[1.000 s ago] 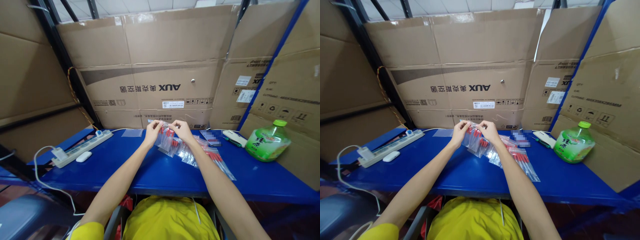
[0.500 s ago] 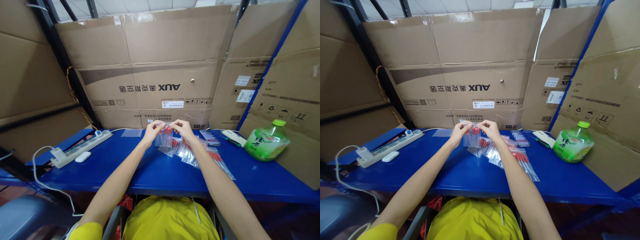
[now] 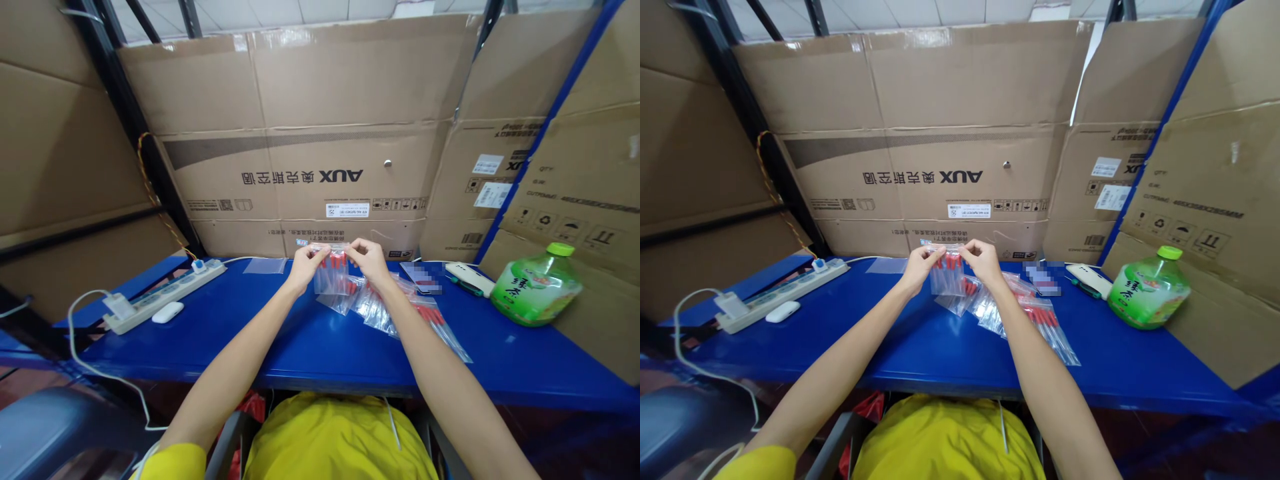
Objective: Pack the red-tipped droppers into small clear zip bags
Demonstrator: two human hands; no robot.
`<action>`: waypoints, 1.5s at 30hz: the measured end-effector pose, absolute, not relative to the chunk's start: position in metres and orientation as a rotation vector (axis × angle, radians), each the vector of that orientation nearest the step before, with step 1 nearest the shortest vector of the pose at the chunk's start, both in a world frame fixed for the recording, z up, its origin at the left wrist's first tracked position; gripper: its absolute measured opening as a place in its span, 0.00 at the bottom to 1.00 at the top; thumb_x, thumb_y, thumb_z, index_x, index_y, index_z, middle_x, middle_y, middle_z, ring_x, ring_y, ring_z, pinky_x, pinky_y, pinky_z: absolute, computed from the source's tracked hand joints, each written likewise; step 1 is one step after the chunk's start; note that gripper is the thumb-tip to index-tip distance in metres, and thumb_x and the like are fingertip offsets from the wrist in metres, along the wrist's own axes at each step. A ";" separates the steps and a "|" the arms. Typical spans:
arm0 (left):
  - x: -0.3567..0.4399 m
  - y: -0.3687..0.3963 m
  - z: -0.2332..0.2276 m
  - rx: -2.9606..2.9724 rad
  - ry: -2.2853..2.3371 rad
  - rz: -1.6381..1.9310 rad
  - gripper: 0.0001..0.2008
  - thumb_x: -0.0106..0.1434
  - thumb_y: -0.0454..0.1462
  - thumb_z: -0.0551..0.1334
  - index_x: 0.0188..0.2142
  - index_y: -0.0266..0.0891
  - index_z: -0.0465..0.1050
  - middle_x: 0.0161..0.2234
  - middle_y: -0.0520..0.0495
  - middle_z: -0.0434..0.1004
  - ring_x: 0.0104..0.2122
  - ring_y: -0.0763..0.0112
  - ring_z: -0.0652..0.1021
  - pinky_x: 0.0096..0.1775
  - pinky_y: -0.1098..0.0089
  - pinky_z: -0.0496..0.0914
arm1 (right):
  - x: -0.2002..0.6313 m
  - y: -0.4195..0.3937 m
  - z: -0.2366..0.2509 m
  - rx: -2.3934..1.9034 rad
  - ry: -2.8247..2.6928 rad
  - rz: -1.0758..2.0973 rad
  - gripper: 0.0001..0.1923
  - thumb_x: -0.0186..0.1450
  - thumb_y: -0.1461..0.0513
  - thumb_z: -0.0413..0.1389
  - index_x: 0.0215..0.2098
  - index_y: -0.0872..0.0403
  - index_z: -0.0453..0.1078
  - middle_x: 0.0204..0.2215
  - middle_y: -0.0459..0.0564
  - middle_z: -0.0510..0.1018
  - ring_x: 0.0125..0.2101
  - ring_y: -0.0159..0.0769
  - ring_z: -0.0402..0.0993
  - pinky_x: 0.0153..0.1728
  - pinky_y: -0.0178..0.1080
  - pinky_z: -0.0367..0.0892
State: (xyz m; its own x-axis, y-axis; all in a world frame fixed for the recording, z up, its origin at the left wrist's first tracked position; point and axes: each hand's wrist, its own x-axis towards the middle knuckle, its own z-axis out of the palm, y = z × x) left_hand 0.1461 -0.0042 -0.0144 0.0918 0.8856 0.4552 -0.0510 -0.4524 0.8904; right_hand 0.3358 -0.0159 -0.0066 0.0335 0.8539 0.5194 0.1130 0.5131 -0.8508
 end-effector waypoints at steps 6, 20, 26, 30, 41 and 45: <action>0.151 -0.006 -0.016 1.603 0.807 1.451 0.20 0.58 0.52 0.74 0.34 0.35 0.83 0.33 0.46 0.81 0.28 0.72 0.72 0.33 0.70 0.66 | 0.329 -0.016 -0.009 -0.880 -1.538 0.709 0.25 0.57 0.40 0.66 0.30 0.52 0.72 0.24 0.44 0.75 0.25 0.33 0.67 0.27 0.35 0.63; 0.148 -0.008 -0.013 1.428 0.793 1.500 0.18 0.57 0.51 0.73 0.33 0.39 0.80 0.32 0.49 0.77 0.32 0.68 0.76 0.34 0.70 0.73 | 0.334 -0.015 -0.008 -0.912 -1.459 0.743 0.20 0.56 0.44 0.67 0.28 0.52 0.75 0.23 0.43 0.74 0.22 0.32 0.64 0.25 0.35 0.61; 0.149 -0.007 -0.014 1.296 0.803 1.593 0.13 0.58 0.47 0.72 0.33 0.39 0.79 0.31 0.51 0.76 0.29 0.71 0.74 0.32 0.72 0.69 | 0.337 -0.022 -0.003 -0.878 -1.532 0.891 0.21 0.58 0.44 0.67 0.31 0.53 0.77 0.19 0.40 0.68 0.20 0.30 0.61 0.24 0.36 0.58; 0.151 -0.004 -0.020 1.186 0.815 1.543 0.15 0.55 0.47 0.73 0.34 0.39 0.79 0.29 0.51 0.75 0.27 0.72 0.73 0.30 0.73 0.69 | 0.348 -0.024 0.002 -0.836 -1.571 1.061 0.17 0.59 0.49 0.66 0.33 0.54 0.76 0.19 0.40 0.66 0.20 0.28 0.60 0.25 0.35 0.58; 0.164 -0.003 -0.059 1.380 1.129 1.182 0.14 0.62 0.46 0.68 0.28 0.41 0.72 0.27 0.50 0.74 0.27 0.69 0.75 0.32 0.66 0.76 | 0.371 -0.025 0.002 -1.218 -1.688 0.862 0.19 0.64 0.55 0.59 0.51 0.55 0.74 0.19 0.39 0.71 0.21 0.32 0.64 0.25 0.34 0.59; 0.160 0.000 -0.065 1.828 1.316 1.126 0.10 0.63 0.43 0.67 0.28 0.42 0.78 0.28 0.44 0.79 0.33 0.60 0.80 0.41 0.63 0.74 | 0.412 -0.035 0.022 -1.301 -1.930 0.472 0.14 0.69 0.54 0.57 0.44 0.51 0.80 0.28 0.46 0.80 0.29 0.37 0.73 0.33 0.37 0.64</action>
